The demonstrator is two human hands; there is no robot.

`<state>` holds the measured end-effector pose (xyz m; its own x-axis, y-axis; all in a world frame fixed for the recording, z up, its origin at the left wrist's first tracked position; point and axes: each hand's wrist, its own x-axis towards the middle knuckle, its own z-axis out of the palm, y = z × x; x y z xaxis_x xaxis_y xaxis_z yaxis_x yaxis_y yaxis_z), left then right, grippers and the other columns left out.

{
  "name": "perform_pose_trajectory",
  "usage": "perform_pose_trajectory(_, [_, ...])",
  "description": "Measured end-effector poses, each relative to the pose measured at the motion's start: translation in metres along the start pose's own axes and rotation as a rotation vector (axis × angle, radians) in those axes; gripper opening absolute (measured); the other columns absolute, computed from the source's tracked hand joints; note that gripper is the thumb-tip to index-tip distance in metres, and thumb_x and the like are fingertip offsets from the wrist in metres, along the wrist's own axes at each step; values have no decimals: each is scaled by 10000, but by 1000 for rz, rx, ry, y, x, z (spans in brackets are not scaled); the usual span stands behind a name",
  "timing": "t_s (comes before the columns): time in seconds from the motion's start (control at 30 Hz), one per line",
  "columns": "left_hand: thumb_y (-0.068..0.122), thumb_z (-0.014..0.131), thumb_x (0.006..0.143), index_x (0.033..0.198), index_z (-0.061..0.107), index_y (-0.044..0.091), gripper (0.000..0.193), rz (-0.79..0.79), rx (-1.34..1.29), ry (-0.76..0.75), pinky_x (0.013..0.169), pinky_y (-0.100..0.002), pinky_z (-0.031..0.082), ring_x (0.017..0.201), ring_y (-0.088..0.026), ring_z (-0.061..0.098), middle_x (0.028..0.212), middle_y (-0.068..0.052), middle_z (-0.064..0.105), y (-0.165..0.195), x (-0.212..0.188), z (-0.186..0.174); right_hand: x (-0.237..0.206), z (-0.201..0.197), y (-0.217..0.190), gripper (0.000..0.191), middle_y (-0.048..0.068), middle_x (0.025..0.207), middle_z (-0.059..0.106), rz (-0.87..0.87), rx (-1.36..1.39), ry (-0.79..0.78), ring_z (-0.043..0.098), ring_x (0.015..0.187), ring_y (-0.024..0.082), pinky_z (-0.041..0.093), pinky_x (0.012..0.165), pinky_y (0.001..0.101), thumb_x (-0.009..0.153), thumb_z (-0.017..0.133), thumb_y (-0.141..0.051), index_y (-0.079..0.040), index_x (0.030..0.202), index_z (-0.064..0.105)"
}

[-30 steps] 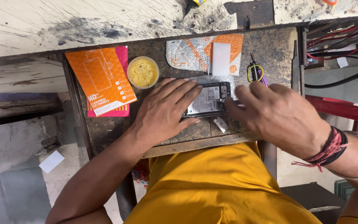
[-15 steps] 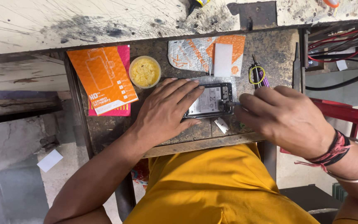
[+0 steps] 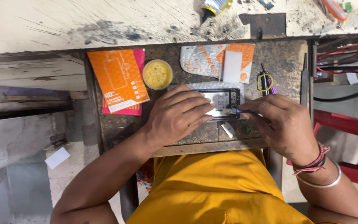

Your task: The person picks up a blue smartphone, peels off its back cover, and works on the exposed internals on the bench. They use a screwdriver-like tool on the board, handle small components with tweezers, and press parts into place while holding the phone steady with the other hand.

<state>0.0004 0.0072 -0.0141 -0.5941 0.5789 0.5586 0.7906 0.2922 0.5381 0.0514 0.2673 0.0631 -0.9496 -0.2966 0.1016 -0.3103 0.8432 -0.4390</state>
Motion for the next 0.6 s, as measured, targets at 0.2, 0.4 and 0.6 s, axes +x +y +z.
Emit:
perform_pose_trajectory(0.2, [107,819,911,995,772,68,104,-7,-9,34,901,-355,561,977,-199,719,975,-40,754,1,2,-3,6,13,-4,153,67,868,737,50,119,7,698,735,242,535,627,349,835,804,-140,-107,983,791])
perform_pose_trajectory(0.4, [116,776,939,987,759,84,60,45,144,141,911,-367,585,942,-203,740,947,-57,770,-1,5,-10,2,18,0,155,82,909,741,56,156,125,716,798,241,548,686,333,844,792,-93,-70,996,769])
perform_pose_trajectory(0.6, [250,682,1051,1006,777,138,153,-139,570,215,756,-344,576,810,-161,733,944,-34,794,-35,19,-53,-16,27,17,129,94,969,744,111,174,293,720,855,218,546,751,311,910,768,-56,-47,1038,756])
